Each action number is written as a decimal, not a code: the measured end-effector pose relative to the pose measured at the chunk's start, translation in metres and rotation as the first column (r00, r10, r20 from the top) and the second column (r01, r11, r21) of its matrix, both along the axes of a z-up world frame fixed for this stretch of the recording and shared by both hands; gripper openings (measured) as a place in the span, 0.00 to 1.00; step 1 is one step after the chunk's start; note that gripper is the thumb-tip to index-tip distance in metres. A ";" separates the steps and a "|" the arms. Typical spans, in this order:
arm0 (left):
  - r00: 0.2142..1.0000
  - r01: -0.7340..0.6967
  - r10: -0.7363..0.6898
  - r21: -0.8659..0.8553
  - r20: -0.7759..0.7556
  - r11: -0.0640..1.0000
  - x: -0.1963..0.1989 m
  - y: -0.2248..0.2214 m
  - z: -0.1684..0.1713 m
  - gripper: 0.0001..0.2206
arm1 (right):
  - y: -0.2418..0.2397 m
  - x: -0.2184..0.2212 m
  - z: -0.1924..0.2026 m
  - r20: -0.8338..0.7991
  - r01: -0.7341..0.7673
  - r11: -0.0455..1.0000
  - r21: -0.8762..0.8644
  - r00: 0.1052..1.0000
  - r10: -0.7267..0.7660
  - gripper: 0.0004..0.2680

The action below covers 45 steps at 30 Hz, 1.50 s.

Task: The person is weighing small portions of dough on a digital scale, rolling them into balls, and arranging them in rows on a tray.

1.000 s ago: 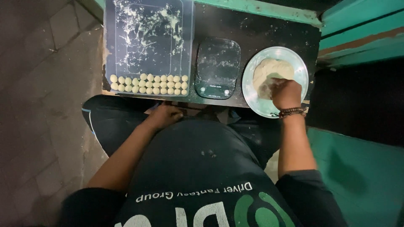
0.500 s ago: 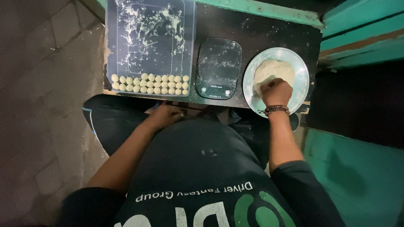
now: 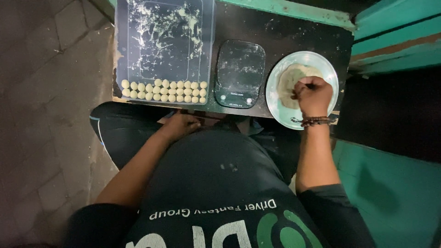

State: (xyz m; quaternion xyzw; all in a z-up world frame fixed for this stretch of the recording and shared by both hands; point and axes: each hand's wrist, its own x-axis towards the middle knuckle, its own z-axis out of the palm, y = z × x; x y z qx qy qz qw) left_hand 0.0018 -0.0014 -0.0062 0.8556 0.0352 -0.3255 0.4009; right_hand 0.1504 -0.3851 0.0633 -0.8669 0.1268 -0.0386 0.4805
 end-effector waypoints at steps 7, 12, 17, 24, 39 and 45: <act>0.997 -0.027 0.032 -0.066 0.072 0.997 -0.003 0.003 0.005 0.13 | 0.063 0.000 -0.039 0.128 -0.359 0.929 0.091 0.929 0.346 0.07; 0.992 -0.030 0.043 -0.101 0.123 0.994 -0.011 0.005 -0.033 0.12 | 0.098 0.007 -0.073 0.155 -0.381 0.908 -0.172 0.900 0.407 0.10; 0.999 -0.025 0.026 -0.024 0.029 0.999 -0.008 0.007 -0.037 0.16 | 0.103 0.010 -0.093 0.258 -0.355 0.855 -0.377 0.847 0.465 0.10; 0.999 -0.044 0.043 -0.021 -0.008 0.999 -0.004 0.000 -0.027 0.17 | 0.102 0.000 -0.091 0.389 -0.288 0.783 -0.551 0.742 0.546 0.03; 0.998 -0.041 0.041 0.008 -0.045 0.999 -0.004 0.000 0.006 0.18 | 0.109 0.005 -0.087 0.350 -0.259 0.770 -0.583 0.775 0.526 0.04; 0.996 -0.077 0.075 -0.048 -0.052 0.996 -0.005 0.002 0.012 0.17 | 0.096 0.000 -0.083 0.319 -0.374 0.816 -0.441 0.784 0.533 0.02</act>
